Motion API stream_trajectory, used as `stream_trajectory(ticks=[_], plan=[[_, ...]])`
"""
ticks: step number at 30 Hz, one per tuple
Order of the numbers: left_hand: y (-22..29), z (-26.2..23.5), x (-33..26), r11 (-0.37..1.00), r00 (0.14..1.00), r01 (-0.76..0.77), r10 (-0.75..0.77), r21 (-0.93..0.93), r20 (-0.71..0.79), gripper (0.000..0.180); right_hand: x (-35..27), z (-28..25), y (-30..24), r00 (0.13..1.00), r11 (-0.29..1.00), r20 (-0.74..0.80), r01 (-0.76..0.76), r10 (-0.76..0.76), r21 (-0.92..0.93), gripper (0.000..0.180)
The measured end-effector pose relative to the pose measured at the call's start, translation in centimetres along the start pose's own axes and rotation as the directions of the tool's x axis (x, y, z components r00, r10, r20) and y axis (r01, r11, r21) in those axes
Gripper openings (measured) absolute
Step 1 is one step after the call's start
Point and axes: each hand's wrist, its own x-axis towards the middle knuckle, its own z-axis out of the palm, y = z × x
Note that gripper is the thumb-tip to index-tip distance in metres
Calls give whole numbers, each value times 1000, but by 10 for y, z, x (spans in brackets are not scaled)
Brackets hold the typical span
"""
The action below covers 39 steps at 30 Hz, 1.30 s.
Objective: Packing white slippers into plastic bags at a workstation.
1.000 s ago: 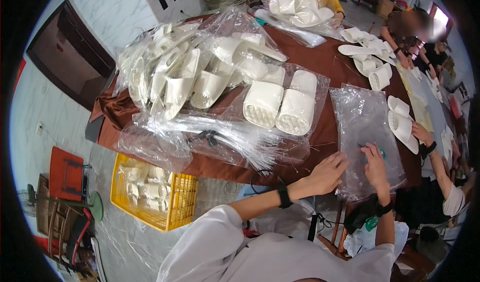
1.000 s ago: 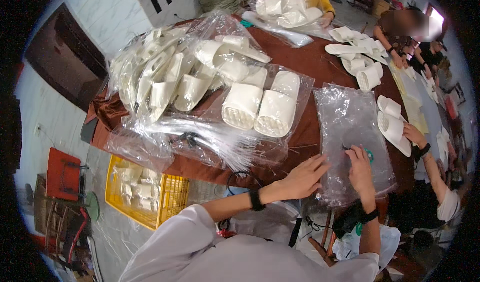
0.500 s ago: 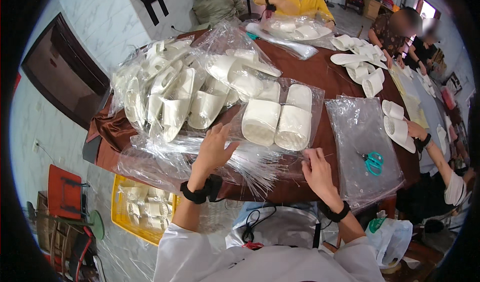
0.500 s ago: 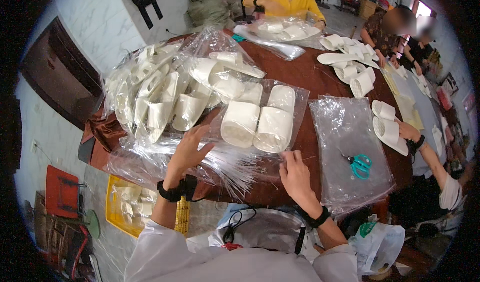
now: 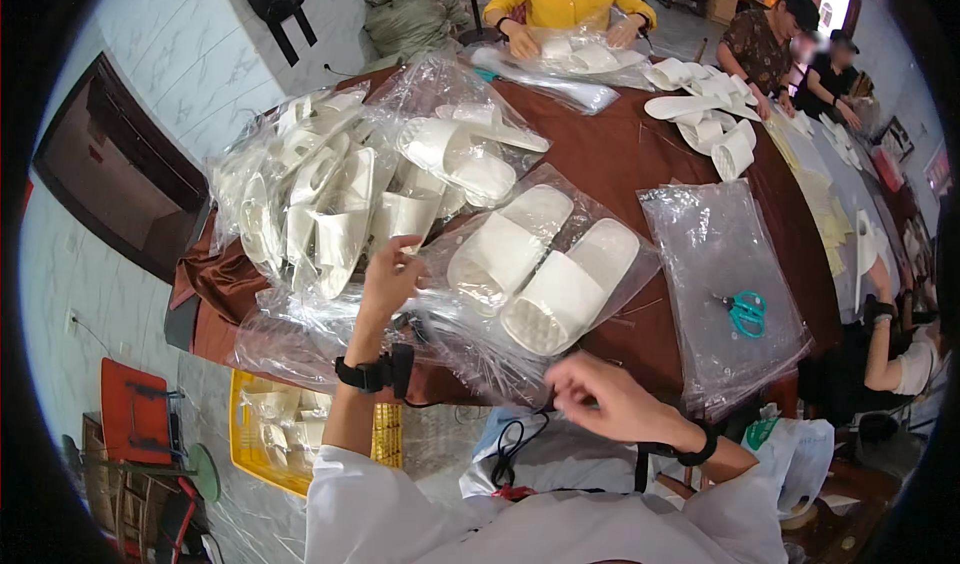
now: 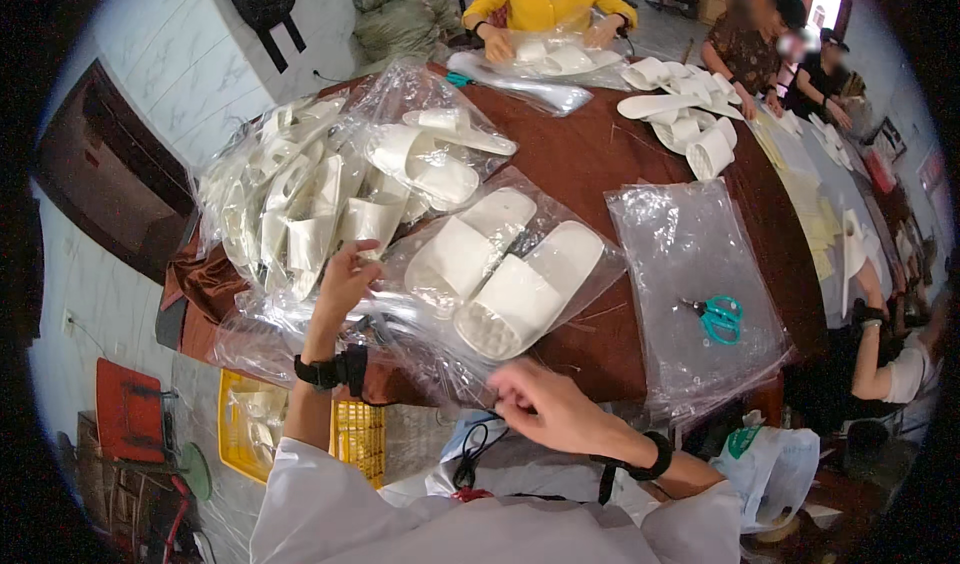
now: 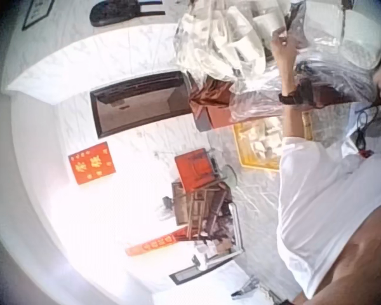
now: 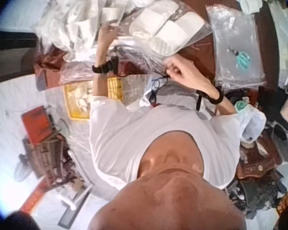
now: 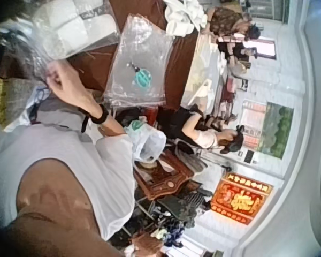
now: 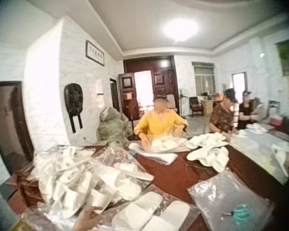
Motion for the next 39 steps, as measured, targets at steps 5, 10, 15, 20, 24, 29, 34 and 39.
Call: stream_trajectory(ticks=[5,10,15,20,24,29,34,39], plan=[[-18,-28,-6,946,1000,4,2,324,-17,37,-16,-37,-19,972,959,209,-45,107,-281,12],[3,-41,-22,616,868,-396,494,681,57,34,9,-99,12,965,866,-182,-250,188,-432,15],[95,-19,-23,883,927,-339,255,324,275,32,31,-124,68,717,681,-212,-697,664,-224,32],[100,11,43,751,800,-524,274,401,533,36,30,-122,123,678,626,-44,-649,734,433,43],[73,39,107,749,795,-454,95,483,600,37,41,-105,144,642,513,-157,-417,750,750,39],[61,90,141,840,763,-416,114,348,636,42,43,-90,132,578,502,-292,-242,762,830,29],[35,118,170,822,769,-469,202,322,606,46,48,-80,119,581,435,-299,-107,757,894,20],[27,143,181,723,842,-462,176,514,510,51,51,-80,117,556,328,-267,-9,787,945,17]])
